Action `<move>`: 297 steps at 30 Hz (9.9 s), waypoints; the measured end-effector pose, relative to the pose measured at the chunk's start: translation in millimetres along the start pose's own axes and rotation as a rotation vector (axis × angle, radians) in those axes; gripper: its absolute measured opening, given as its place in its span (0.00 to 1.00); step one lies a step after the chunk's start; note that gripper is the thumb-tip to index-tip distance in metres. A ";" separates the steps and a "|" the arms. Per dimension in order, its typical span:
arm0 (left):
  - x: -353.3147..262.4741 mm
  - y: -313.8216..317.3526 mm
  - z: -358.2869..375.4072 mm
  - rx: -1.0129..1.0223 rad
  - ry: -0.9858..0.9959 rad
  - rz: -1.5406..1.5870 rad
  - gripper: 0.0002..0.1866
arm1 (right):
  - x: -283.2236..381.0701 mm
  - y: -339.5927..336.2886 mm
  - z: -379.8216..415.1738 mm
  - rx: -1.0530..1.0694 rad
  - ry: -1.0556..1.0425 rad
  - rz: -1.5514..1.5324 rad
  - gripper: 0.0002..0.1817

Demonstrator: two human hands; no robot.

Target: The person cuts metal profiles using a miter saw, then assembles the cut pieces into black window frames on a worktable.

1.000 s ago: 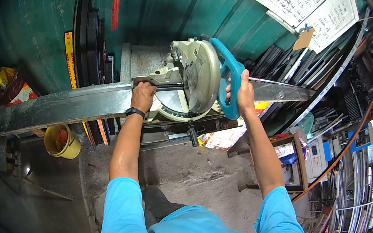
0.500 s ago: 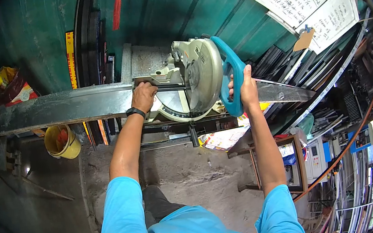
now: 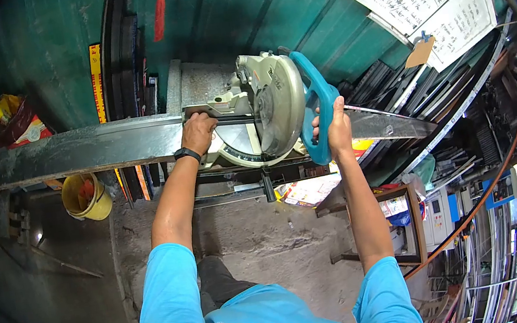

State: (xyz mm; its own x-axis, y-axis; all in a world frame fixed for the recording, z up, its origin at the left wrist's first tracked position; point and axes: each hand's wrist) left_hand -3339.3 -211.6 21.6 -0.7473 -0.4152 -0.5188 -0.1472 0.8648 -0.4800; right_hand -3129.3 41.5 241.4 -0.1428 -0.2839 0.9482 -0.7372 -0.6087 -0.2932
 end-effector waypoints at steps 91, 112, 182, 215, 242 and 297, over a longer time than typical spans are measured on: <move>-12.7 35.5 -1.6 0.021 0.057 0.032 0.06 | 46.5 0.4 -20.2 0.002 0.066 0.048 0.48; -18.2 32.1 -5.0 0.050 0.009 0.060 0.06 | 11.8 1.1 -3.9 -0.005 0.012 0.016 0.45; -15.1 34.7 -4.2 0.032 -0.003 0.058 0.06 | -9.9 3.3 7.7 -0.022 -0.047 0.028 0.47; -16.7 33.1 -4.5 0.046 0.002 0.068 0.06 | -14.1 4.4 9.4 -0.041 -0.034 -0.018 0.45; -15.6 30.4 -0.5 -0.015 0.023 0.050 0.06 | 46.6 -0.1 -24.7 0.033 0.089 0.034 0.46; -21.5 28.0 -3.3 0.001 -0.009 -0.011 0.06 | -2.6 4.2 9.6 -0.044 -0.067 0.044 0.39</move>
State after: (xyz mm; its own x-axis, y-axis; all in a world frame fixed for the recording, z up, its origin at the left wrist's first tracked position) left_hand -3329.5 -177.5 21.7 -0.7397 -0.4275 -0.5197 -0.1554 0.8599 -0.4863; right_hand -3125.8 32.5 236.6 -0.1323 -0.3591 0.9239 -0.7598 -0.5619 -0.3272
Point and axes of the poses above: each hand's wrist, its own z-axis away from the middle knuckle, its own y-axis out of the palm, x = y × z, and after that the axes turned 10 degrees about -x, right-handed
